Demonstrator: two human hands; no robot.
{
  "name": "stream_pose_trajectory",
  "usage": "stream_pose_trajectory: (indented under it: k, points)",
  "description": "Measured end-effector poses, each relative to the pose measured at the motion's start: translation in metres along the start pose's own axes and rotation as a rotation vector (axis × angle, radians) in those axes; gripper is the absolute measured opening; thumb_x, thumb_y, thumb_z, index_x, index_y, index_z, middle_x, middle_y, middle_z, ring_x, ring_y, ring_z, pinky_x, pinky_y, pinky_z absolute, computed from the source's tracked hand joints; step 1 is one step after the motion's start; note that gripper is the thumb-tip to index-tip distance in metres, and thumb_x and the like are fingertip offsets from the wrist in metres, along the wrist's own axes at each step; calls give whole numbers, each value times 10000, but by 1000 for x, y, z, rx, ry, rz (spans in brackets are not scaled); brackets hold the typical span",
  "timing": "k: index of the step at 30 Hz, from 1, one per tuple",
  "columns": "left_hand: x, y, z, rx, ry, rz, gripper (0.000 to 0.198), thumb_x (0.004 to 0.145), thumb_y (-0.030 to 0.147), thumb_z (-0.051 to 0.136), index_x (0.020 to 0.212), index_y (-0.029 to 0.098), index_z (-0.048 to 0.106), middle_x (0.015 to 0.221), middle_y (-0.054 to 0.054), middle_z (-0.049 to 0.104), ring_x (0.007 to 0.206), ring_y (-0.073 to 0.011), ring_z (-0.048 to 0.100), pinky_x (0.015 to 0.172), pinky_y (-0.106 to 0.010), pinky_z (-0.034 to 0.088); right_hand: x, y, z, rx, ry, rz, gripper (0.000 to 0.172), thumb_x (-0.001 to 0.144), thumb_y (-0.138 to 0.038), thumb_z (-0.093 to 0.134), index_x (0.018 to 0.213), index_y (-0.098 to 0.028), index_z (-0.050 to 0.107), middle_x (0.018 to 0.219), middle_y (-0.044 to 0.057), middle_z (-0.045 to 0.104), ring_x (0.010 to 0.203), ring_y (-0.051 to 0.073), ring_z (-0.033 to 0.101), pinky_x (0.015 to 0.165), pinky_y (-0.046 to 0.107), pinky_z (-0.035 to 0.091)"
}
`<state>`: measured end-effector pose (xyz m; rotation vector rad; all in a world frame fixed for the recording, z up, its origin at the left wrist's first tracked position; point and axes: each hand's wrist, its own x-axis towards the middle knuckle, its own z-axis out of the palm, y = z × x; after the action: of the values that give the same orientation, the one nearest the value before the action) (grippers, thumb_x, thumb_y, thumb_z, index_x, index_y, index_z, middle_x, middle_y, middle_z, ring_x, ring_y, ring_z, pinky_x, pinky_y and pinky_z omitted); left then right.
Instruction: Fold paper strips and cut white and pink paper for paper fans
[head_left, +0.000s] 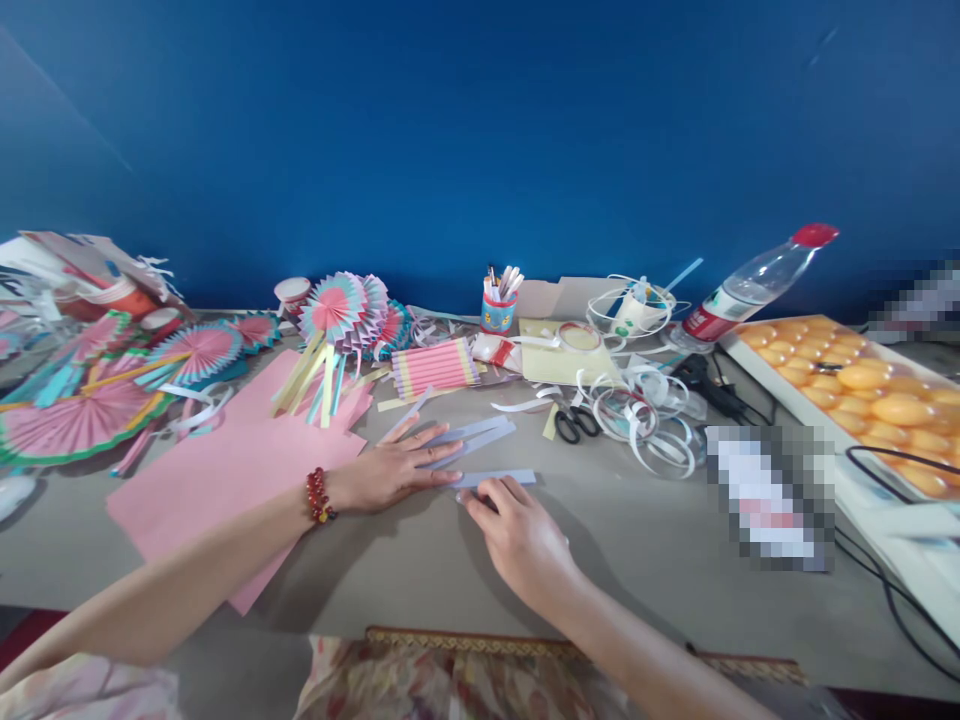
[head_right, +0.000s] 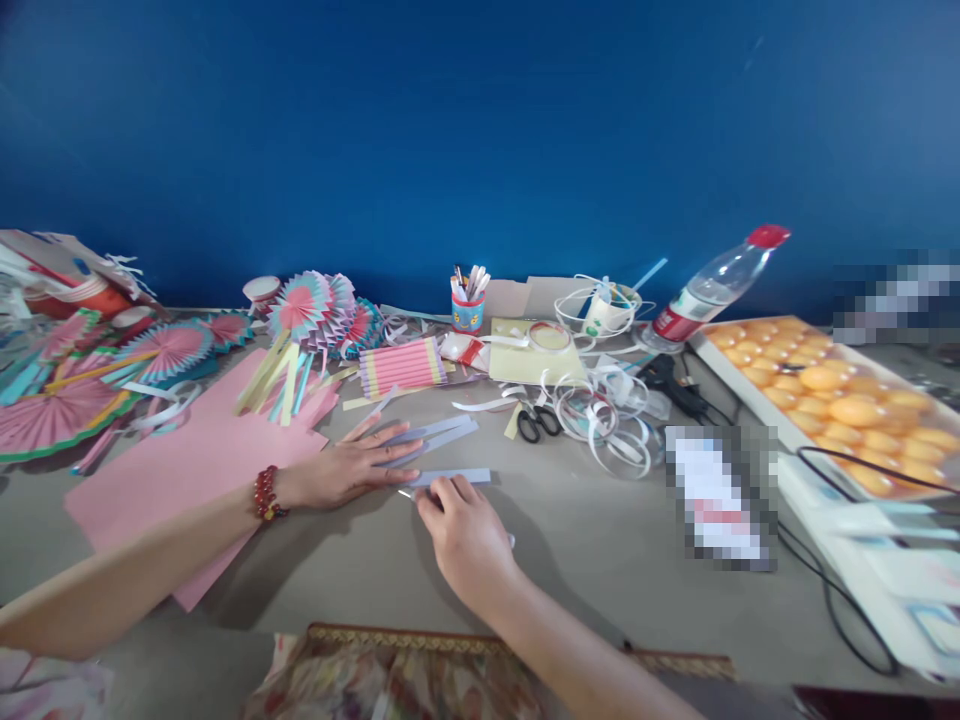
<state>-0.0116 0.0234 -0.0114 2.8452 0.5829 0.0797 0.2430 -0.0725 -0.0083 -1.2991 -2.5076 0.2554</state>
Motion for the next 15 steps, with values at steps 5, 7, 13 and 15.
stream_pose_trajectory:
  k: [5,7,13,15]
  points:
    - [0,-2,-2,-50,-21,15,574,1012,171,419,1482,472,290,1605,47,210,1502,-257,79,1184,-596,32,3,-4,-1,-4,-15,-9,376,864,-29,524,1192,-172,638,991,87,619,912,219,550,786,307,471]
    - [0,-2,-4,-76,-28,10,581,1009,166,418,1481,479,287,1604,52,210,1503,-253,73,1187,-588,37,5,-5,-1,-6,-22,-6,370,864,-32,526,1187,-173,639,997,89,623,920,223,553,779,305,471]
    - [1,-3,-12,-126,-99,12,590,1011,156,385,1486,484,262,1611,61,168,1503,-258,51,1179,-602,17,6,-6,-4,-4,-55,0,348,872,-59,549,1193,-163,635,1004,96,627,937,235,554,781,316,476]
    - [1,-3,-13,-141,-113,12,586,1015,162,373,1489,485,251,1612,63,156,1503,-260,48,1176,-607,13,7,-7,-4,-7,-59,0,348,875,-59,544,1194,-166,635,1006,96,627,940,234,553,784,315,474]
